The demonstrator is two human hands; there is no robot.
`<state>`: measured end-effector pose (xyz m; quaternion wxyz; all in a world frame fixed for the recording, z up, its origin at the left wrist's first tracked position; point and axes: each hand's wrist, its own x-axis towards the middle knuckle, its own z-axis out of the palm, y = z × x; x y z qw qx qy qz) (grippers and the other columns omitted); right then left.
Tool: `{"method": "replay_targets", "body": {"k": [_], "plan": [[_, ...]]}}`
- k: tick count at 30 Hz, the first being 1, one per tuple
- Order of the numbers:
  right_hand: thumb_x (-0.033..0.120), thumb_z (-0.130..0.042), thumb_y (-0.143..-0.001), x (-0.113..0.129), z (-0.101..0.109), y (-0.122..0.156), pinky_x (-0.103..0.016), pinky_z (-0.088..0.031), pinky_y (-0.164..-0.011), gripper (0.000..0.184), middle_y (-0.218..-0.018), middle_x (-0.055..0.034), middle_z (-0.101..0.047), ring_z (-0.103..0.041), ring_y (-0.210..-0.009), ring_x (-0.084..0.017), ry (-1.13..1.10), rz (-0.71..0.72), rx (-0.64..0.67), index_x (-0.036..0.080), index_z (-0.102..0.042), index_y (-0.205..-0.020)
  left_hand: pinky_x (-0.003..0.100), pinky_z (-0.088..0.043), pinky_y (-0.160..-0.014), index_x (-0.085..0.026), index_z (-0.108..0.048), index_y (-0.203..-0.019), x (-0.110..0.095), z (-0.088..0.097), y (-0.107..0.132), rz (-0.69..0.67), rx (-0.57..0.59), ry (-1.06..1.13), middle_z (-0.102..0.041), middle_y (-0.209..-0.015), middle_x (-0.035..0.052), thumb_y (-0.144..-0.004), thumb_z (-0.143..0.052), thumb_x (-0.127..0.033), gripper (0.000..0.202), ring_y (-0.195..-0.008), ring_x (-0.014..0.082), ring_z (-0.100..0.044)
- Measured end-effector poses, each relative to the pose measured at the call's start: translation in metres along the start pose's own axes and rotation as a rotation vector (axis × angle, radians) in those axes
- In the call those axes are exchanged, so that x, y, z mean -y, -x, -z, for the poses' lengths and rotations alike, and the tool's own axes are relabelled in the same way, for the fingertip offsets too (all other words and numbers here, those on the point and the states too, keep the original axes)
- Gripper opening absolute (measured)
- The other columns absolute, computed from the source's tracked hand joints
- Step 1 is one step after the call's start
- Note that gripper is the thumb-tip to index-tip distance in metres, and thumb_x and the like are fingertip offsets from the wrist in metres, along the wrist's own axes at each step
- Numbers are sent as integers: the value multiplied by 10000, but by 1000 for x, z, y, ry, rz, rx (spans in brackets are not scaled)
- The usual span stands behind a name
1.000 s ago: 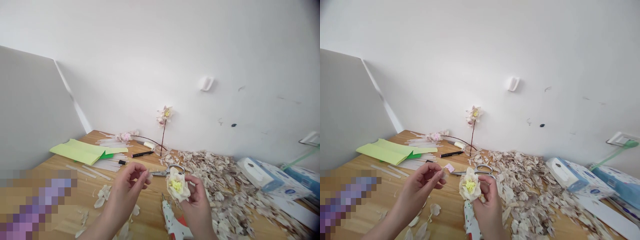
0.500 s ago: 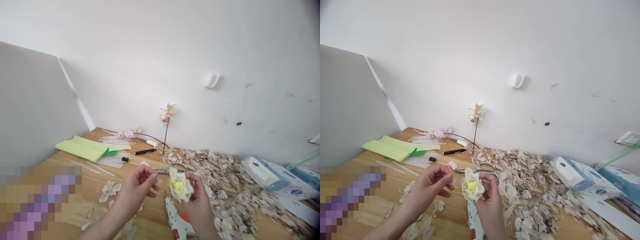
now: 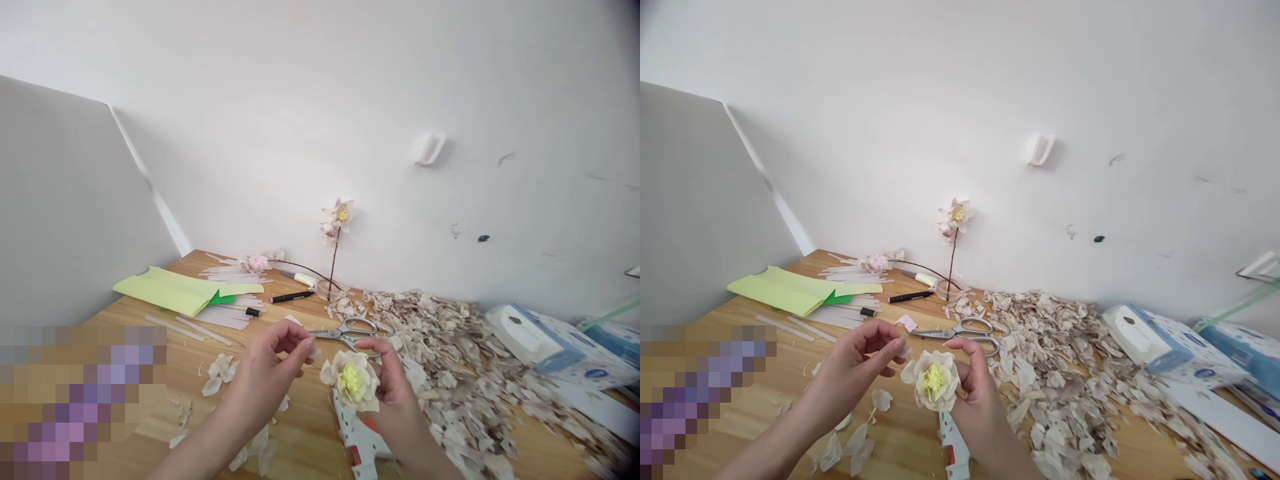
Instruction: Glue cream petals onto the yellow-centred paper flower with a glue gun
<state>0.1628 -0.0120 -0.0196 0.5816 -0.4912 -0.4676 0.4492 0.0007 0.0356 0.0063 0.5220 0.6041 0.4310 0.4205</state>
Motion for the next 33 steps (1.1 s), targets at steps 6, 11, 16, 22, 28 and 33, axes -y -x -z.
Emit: {"method": "replay_targets", "body": {"k": [6,11,16,22,28,33], "plan": [[421,-732,-594,-8,-1,1,-255,-412,-437,484,-573,44,-591,-552,-455,-154,-64,34,-28,270,-443,-953,252,-483,-574,-195,-587,-746,0,-4,6,-10,13,-22,-646,-696,21,-768,-548,-326,138,-686,164,-606],[420,-721,-620,-7,-1,4,-227,-381,-414,465,-512,82,-537,-505,-407,-127,-7,-21,48,275,-436,-959,251,-477,-585,-202,-621,-739,-1,-3,7,-14,50,-107,-677,-717,28,-766,-549,-322,143,-683,166,-617],[363,-719,-642,-6,3,4,-212,-383,-431,427,-531,78,-553,-504,-432,-111,2,-40,91,265,-454,-962,250,-479,-579,-198,-632,-715,-2,-1,7,30,84,-112,-688,-690,30,-756,-557,-322,151,-652,163,-624],[342,-670,-685,-6,6,4,-208,-383,-430,358,-570,57,-588,-502,-451,-111,47,-35,162,265,-452,-959,242,-467,-541,-195,-648,-703,-4,2,7,48,106,-98,-690,-668,30,-744,-565,-319,156,-618,160,-617],[208,-652,-651,-1,7,4,-227,-403,-500,409,-590,58,-603,-546,-540,-136,172,-72,234,257,-415,-981,256,-478,-546,-191,-655,-753,0,4,1,80,128,-128,-699,-696,37,-745,-557,-315,159,-655,179,-644],[135,-609,-671,2,13,1,-212,-375,-490,417,-619,66,-575,-511,-532,-116,254,-150,359,253,-381,-1000,268,-488,-548,-179,-640,-801,3,7,-4,105,105,-98,-702,-724,43,-733,-567,-306,162,-689,193,-661]]}}
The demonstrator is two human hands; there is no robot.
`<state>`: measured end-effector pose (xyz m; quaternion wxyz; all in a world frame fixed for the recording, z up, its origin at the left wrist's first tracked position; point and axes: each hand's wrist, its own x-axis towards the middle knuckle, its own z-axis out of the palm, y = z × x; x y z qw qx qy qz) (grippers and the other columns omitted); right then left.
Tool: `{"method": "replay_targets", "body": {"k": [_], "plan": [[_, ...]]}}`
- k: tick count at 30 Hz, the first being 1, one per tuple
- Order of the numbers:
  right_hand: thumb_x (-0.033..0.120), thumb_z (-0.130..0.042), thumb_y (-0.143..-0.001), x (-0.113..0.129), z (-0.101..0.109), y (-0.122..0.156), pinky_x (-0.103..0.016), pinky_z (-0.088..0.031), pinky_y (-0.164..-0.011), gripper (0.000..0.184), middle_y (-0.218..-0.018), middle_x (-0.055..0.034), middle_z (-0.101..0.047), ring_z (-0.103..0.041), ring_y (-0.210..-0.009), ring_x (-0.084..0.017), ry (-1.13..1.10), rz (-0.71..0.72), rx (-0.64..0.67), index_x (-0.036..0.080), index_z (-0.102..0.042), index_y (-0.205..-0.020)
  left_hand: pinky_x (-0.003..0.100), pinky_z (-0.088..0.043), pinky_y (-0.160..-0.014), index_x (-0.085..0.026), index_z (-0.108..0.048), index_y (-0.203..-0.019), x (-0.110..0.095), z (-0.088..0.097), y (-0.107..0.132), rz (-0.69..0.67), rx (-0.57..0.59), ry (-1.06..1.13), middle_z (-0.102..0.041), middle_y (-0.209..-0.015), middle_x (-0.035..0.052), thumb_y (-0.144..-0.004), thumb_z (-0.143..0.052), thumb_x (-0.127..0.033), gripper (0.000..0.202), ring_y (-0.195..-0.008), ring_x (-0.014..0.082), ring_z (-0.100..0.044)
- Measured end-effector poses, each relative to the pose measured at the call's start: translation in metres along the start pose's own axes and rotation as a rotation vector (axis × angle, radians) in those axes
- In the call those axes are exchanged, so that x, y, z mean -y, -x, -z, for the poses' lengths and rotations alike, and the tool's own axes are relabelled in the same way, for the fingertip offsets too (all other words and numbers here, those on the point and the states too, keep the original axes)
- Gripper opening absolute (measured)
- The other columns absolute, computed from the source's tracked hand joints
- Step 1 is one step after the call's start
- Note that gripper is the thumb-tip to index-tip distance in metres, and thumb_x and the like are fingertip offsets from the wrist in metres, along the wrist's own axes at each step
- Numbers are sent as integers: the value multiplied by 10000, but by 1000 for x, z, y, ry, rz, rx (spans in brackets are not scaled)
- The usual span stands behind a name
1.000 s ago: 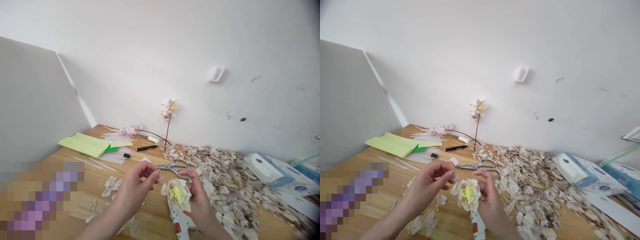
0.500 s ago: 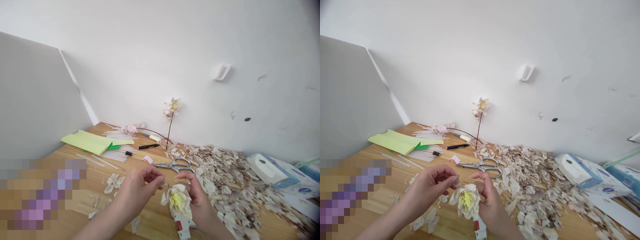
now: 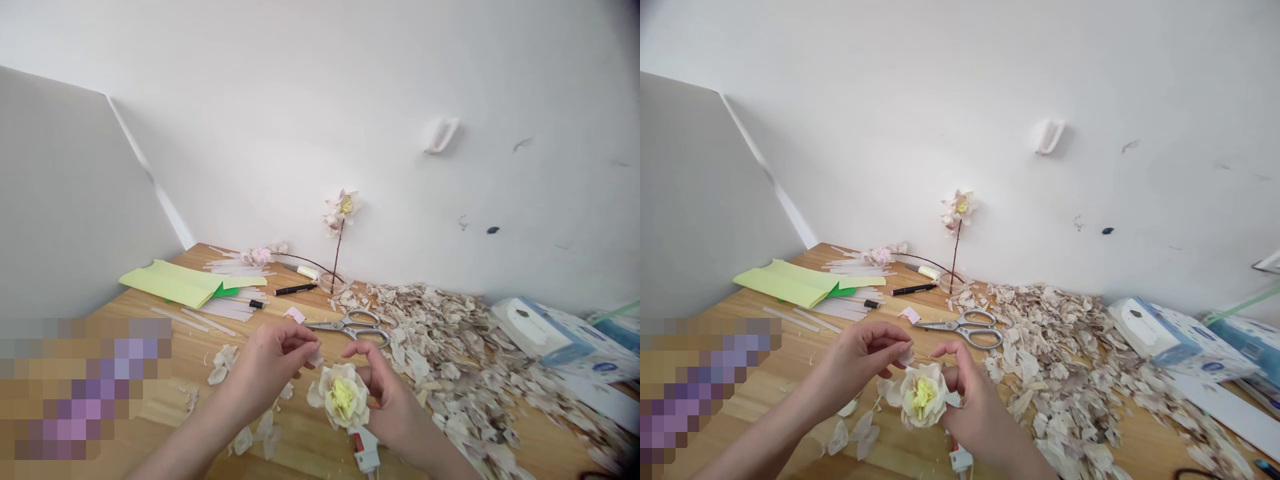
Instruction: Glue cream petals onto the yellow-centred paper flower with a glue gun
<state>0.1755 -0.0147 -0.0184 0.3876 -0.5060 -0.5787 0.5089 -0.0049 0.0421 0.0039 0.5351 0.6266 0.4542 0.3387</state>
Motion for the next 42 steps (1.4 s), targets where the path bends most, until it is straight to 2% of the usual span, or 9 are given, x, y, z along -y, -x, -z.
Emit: {"method": "replay_targets", "body": {"k": [11,16,19,24,29,33,37,40,42], "plan": [[77,-617,-686,-6,7,-3,-178,-348,-444,408,-607,97,-523,-439,-473,-77,-121,-79,198,270,-401,-973,266,-494,-558,-173,-632,-810,0,2,0,-23,2,-9,-702,-730,40,-732,-580,-299,157,-692,182,-651],[70,-720,-588,-10,8,-14,-216,-453,-586,289,-677,47,-615,-567,-627,-112,-213,-61,126,200,-545,-778,246,-499,-549,-173,-626,-826,-5,12,-3,-32,-93,28,-702,-749,38,-732,-596,-319,176,-692,167,-643],[99,-762,-532,-11,8,-19,-231,-474,-539,287,-636,38,-647,-570,-570,-118,-301,-80,79,189,-557,-711,239,-505,-555,-175,-626,-825,-7,17,-5,-40,-154,43,-704,-746,33,-736,-601,-343,191,-699,160,-642],[72,-772,-472,-7,4,-20,-200,-456,-525,351,-628,59,-651,-554,-555,-98,-411,-61,-168,195,-569,-731,233,-513,-561,-176,-623,-834,-7,17,-4,-65,-192,87,-707,-749,31,-738,-607,-356,205,-717,160,-645],[79,-748,-478,-5,2,-20,-182,-413,-486,411,-617,90,-606,-535,-546,-102,-445,24,-365,230,-459,-729,244,-528,-573,-170,-614,-858,-7,12,-2,-74,-192,135,-710,-748,37,-752,-597,-353,212,-724,165,-654],[111,-755,-507,-10,1,-19,-192,-420,-513,451,-664,83,-589,-545,-571,-110,-357,127,-456,243,-410,-766,239,-531,-573,-165,-619,-876,-4,5,-1,-80,-159,168,-714,-752,45,-762,-588,-342,213,-722,166,-662],[116,-721,-567,-16,0,-14,-223,-430,-550,516,-689,64,-590,-560,-601,-136,-133,256,-535,266,-390,-934,254,-539,-619,-168,-627,-907,-2,1,-1,-124,-118,159,-720,-806,55,-767,-582,-328,218,-754,170,-666],[125,-676,-617,-17,-4,-11,-243,-431,-599,512,-666,80,-543,-541,-605,-132,-15,343,-529,279,-373,-999,277,-543,-661,-170,-621,-945,-1,2,-2,-151,-105,128,-721,-852,62,-773,-570,-316,231,-787,178,-665],[126,-645,-635,-14,-6,-10,-245,-425,-602,484,-646,89,-519,-527,-588,-126,20,323,-497,283,-376,-1005,289,-543,-681,-175,-605,-984,-1,4,-2,-163,-106,112,-720,-871,63,-782,-553,-301,243,-810,182,-664]]}}
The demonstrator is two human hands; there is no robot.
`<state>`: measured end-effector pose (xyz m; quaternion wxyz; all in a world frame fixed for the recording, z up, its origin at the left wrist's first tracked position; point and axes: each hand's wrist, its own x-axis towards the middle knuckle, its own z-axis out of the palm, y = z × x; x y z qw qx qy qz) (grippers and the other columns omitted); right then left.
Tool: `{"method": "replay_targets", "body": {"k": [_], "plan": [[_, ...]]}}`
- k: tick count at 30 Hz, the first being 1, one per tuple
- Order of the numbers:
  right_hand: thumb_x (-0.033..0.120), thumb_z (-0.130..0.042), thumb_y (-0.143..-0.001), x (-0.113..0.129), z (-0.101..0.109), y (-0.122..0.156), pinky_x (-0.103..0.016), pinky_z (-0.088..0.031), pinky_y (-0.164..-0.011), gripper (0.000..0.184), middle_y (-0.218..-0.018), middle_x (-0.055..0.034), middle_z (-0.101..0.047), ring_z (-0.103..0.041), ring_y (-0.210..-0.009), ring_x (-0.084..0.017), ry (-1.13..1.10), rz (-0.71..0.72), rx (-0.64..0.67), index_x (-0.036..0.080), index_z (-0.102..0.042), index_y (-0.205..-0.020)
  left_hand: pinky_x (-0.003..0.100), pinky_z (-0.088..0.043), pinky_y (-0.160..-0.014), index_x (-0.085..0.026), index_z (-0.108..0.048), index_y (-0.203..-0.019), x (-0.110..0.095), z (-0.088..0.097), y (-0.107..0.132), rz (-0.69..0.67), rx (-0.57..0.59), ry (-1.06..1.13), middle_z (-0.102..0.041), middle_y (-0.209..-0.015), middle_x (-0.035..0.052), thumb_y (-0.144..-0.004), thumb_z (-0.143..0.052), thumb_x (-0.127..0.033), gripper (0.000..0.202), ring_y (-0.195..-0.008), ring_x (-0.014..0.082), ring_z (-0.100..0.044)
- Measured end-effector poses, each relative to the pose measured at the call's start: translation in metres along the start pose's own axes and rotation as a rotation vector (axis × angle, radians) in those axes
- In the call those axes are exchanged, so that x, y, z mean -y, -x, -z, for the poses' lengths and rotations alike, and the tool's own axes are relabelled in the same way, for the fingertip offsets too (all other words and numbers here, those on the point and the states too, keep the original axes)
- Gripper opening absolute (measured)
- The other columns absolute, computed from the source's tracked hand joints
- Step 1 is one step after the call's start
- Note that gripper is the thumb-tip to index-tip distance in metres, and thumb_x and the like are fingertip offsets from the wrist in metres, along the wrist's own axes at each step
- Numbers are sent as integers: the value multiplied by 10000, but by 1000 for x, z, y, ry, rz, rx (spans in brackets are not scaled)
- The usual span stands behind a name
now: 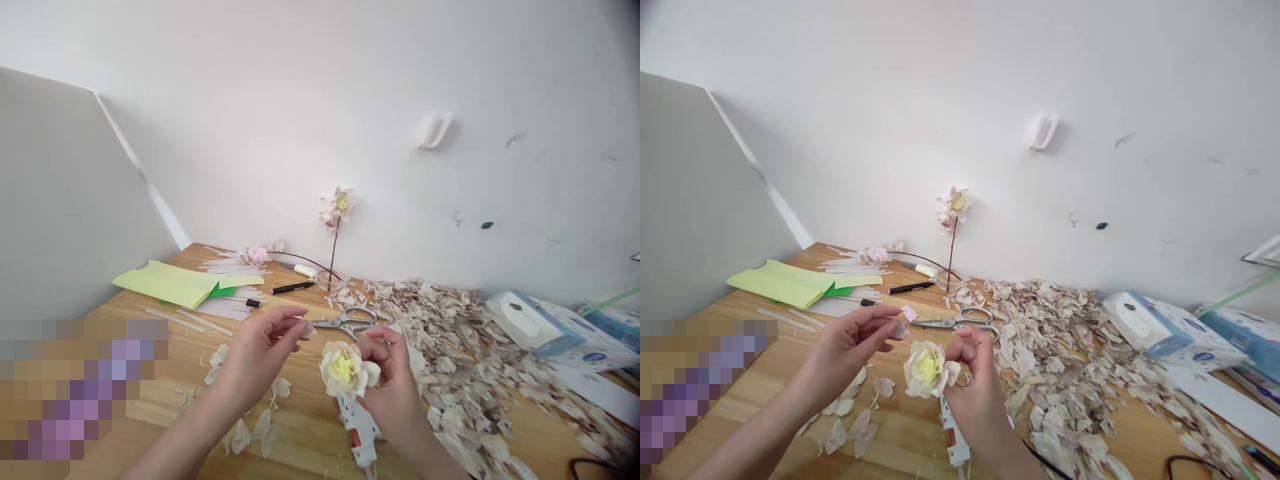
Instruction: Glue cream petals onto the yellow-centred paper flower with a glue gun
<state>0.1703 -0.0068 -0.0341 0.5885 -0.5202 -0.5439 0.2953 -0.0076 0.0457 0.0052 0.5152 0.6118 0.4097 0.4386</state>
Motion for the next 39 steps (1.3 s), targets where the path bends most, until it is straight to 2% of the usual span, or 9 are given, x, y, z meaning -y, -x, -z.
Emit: {"method": "replay_targets", "body": {"k": [7,16,19,22,25,30,35,37,39], "plan": [[136,-604,-622,10,-2,3,-265,-417,-585,509,-693,58,-593,-578,-694,-180,3,-188,89,294,-370,-1046,327,-540,-718,-185,-593,-1034,-3,2,3,-11,60,-78,-721,-850,62,-792,-525,-286,271,-823,200,-666],[102,-650,-686,-9,9,4,-279,-434,-777,529,-808,37,-640,-594,-807,-159,-15,-25,228,315,-382,-1089,317,-534,-715,-204,-610,-1022,-7,1,10,-24,131,-141,-727,-839,45,-803,-526,-294,251,-777,185,-670],[134,-683,-680,-13,8,4,-287,-443,-767,517,-810,30,-653,-601,-817,-169,-82,-6,200,321,-396,-1069,311,-533,-710,-219,-614,-1020,-8,1,12,-33,133,-166,-729,-838,35,-803,-527,-290,245,-772,181,-670],[159,-760,-588,-12,3,2,-261,-461,-573,575,-701,54,-639,-594,-610,-163,-219,-86,114,324,-404,-1007,296,-532,-704,-239,-620,-1014,-9,-1,15,-42,112,-181,-731,-830,21,-802,-529,-286,235,-757,172,-672],[173,-816,-483,-5,-3,0,-233,-405,-427,621,-572,79,-589,-523,-437,-142,-276,-165,33,308,-419,-940,276,-534,-678,-241,-616,-1016,-10,-6,18,-45,86,-153,-733,-802,13,-802,-524,-267,234,-718,160,-673],[149,-831,-432,1,-5,0,-257,-434,-484,614,-639,47,-623,-569,-521,-169,-268,-213,-9,294,-433,-877,269,-534,-655,-231,-616,-1022,-9,-10,21,-16,63,-127,-731,-803,24,-795,-528,-272,246,-738,173,-677],[94,-825,-430,-5,-2,3,-308,-471,-679,632,-713,40,-651,-617,-730,-205,-274,-160,-17,308,-448,-890,266,-534,-644,-236,-619,-1018,-7,-9,19,-20,50,-133,-733,-796,21,-786,-544,-288,249,-729,172,-678],[118,-830,-443,-4,-2,4,-302,-476,-650,617,-707,41,-647,-619,-717,-205,-292,-163,-18,309,-450,-890,263,-533,-638,-238,-621,-1018,-7,-9,19,-26,45,-138,-734,-796,21,-785,-546,-287,250,-730,174,-678],[212,-809,-528,-1,-3,3,-274,-460,-531,524,-634,52,-619,-596,-572,-179,-350,-182,-2,308,-447,-894,259,-530,-623,-243,-625,-1018,-8,-10,20,-39,39,-154,-736,-803,19,-789,-539,-288,249,-719,173,-677]]}}
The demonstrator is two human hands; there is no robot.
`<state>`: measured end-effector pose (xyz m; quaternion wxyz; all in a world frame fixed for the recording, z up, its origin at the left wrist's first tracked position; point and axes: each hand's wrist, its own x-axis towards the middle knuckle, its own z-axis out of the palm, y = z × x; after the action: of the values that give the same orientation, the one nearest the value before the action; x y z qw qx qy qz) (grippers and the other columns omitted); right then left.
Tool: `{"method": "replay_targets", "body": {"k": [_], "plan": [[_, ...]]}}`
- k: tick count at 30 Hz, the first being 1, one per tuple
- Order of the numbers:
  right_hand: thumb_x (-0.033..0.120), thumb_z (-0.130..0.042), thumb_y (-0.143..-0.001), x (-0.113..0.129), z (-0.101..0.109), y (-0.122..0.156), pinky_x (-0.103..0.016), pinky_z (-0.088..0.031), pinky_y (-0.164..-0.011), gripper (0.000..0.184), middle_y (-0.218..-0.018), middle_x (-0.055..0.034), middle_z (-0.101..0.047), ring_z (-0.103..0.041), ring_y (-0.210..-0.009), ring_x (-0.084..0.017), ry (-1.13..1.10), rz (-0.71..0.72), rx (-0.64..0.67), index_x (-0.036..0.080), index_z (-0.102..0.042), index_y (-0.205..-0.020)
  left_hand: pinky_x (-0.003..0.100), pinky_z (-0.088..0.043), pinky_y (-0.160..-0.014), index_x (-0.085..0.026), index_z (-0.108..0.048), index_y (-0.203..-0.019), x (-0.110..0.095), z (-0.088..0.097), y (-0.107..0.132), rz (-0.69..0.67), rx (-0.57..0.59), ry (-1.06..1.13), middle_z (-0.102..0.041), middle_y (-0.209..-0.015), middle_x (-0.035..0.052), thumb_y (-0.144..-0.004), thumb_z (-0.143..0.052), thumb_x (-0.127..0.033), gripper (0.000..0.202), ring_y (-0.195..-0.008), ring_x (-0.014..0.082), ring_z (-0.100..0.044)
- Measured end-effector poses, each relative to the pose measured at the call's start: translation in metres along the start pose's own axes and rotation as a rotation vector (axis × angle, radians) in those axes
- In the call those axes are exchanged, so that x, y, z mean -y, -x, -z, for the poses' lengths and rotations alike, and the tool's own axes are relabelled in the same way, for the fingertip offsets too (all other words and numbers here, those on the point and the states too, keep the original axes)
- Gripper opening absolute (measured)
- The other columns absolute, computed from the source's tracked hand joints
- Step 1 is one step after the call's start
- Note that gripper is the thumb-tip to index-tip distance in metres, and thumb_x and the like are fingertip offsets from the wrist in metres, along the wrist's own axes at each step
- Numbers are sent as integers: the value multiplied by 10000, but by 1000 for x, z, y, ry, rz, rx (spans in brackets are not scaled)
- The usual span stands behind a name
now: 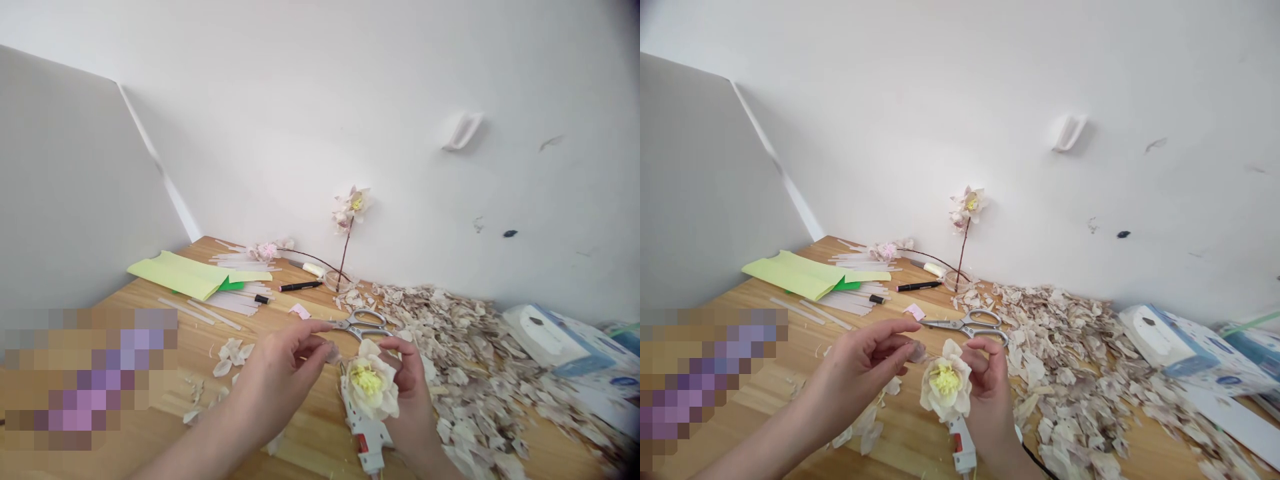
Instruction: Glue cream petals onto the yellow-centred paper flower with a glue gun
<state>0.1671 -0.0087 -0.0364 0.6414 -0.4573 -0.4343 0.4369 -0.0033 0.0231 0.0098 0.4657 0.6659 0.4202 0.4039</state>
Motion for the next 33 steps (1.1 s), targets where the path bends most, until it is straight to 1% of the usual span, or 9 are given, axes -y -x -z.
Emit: {"method": "replay_targets", "body": {"k": [2,3,8,13,16,19,23,26,33], "plan": [[310,-771,-597,3,-2,-1,-256,-428,-456,436,-579,60,-599,-549,-459,-152,-95,-46,30,307,-442,-883,259,-526,-606,-247,-628,-1019,-2,-1,2,-12,-6,-33,-736,-802,15,-789,-536,-289,251,-676,167,-672],[333,-764,-603,3,-4,-2,-258,-432,-461,423,-579,57,-603,-547,-454,-150,-137,-73,39,306,-439,-873,262,-524,-602,-244,-627,-1020,-4,-2,3,-13,-6,-48,-736,-797,14,-787,-536,-288,253,-654,164,-668],[251,-806,-530,-2,-7,-4,-278,-475,-639,498,-674,52,-614,-590,-620,-159,-164,-174,27,304,-452,-877,273,-521,-627,-229,-594,-1025,-6,-6,5,20,4,-4,-729,-761,18,-791,-519,-277,250,-663,167,-667],[274,-789,-515,-7,-7,-2,-282,-473,-587,455,-671,40,-564,-555,-601,-169,-88,-167,-13,285,-476,-844,276,-515,-627,-241,-559,-1025,-3,-9,4,17,3,30,-715,-722,12,-795,-500,-254,238,-654,167,-665],[286,-770,-540,-8,-6,-2,-297,-488,-616,423,-689,38,-562,-551,-614,-172,-84,-155,-6,294,-485,-853,277,-512,-632,-244,-552,-1024,-2,-10,5,9,-2,22,-711,-717,10,-791,-498,-246,239,-652,167,-664],[300,-754,-572,-11,-4,-2,-308,-491,-639,384,-697,33,-578,-566,-644,-181,-124,-153,15,298,-509,-868,267,-510,-608,-246,-545,-1028,-3,-12,6,15,-3,50,-704,-705,6,-782,-510,-256,248,-644,166,-661],[288,-815,-509,-13,-5,-3,-318,-491,-646,366,-713,3,-628,-588,-677,-195,-193,-164,20,245,-588,-793,249,-497,-577,-236,-538,-1015,-6,-16,7,-4,-54,13,-686,-671,-4,-760,-522,-231,255,-598,150,-644],[281,-831,-499,-14,-5,-2,-301,-490,-625,326,-676,5,-639,-585,-662,-183,-251,-166,27,236,-620,-744,244,-480,-560,-236,-515,-1022,-7,-18,6,-19,-85,-48,-670,-640,-19,-760,-506,-218,263,-561,139,-622],[237,-831,-496,-16,-5,0,-322,-502,-643,532,-731,9,-625,-574,-671,-188,-239,-194,22,277,-585,-965,232,-451,-539,-251,-459,-1037,-3,-18,5,-16,-103,-77,-643,-610,-48,-768,-484,-217,272,-534,128,-599]]}}
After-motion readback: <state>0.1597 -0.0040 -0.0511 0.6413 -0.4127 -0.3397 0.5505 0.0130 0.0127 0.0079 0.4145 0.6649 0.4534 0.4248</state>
